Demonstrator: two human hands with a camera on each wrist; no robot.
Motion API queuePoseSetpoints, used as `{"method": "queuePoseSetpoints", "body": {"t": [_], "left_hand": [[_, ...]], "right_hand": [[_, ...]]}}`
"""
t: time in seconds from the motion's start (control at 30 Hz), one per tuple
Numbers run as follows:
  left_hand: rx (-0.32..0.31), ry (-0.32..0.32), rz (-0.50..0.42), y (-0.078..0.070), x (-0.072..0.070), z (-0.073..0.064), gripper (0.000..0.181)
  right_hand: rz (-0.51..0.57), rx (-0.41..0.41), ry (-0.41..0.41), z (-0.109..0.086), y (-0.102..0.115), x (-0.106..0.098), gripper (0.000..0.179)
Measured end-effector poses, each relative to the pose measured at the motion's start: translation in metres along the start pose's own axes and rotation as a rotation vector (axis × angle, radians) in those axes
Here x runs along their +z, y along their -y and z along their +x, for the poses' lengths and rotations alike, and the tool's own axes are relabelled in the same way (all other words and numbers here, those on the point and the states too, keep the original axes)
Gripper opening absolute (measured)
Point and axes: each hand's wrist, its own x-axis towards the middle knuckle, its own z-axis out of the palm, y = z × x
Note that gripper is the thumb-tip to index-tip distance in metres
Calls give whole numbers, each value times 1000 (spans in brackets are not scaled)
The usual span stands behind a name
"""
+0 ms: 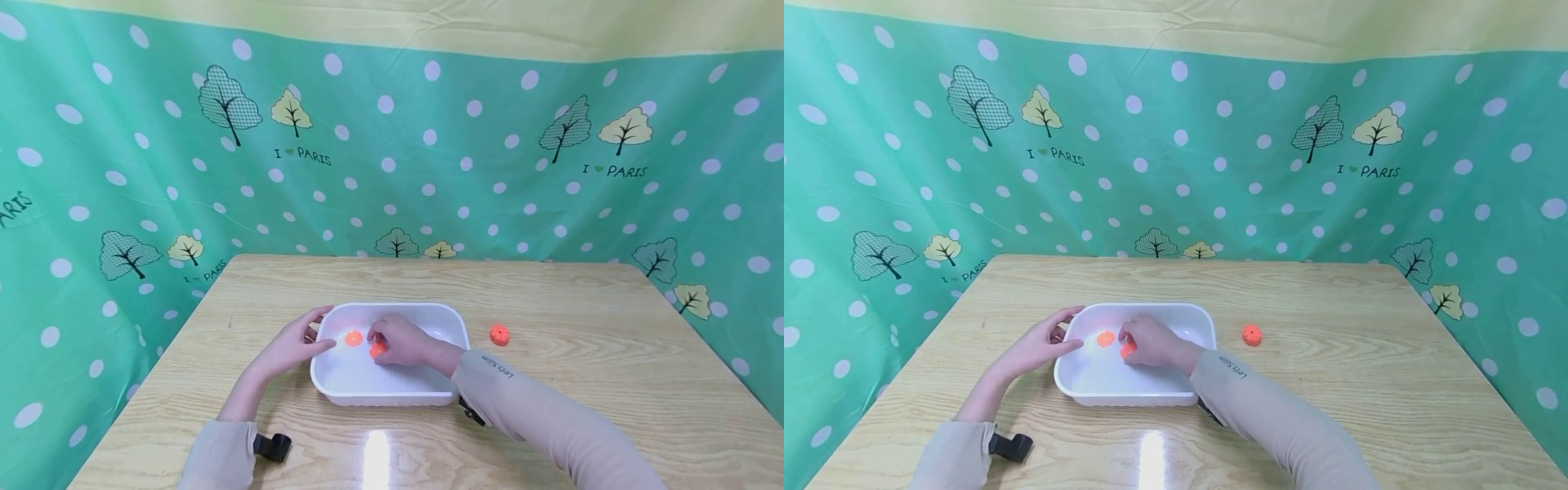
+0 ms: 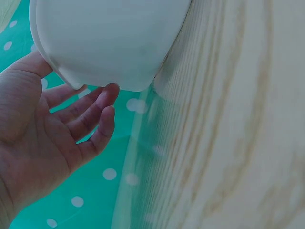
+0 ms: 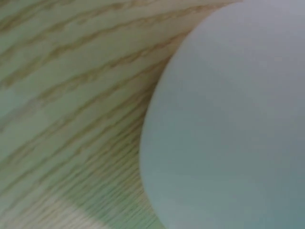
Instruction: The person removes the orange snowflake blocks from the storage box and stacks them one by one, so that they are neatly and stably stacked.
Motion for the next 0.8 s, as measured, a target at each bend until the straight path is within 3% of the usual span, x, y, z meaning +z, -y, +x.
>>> {"method": "queuePoseSetpoints", "body": {"t": [0.4, 0.8], "left_hand": [[4, 2, 1, 0, 0, 0, 67], [-8, 1, 0, 0, 0, 0, 67]], "right_hand": [[113, 13, 17, -3, 1, -9, 20], [203, -5, -23, -3, 3, -15, 26]]}}
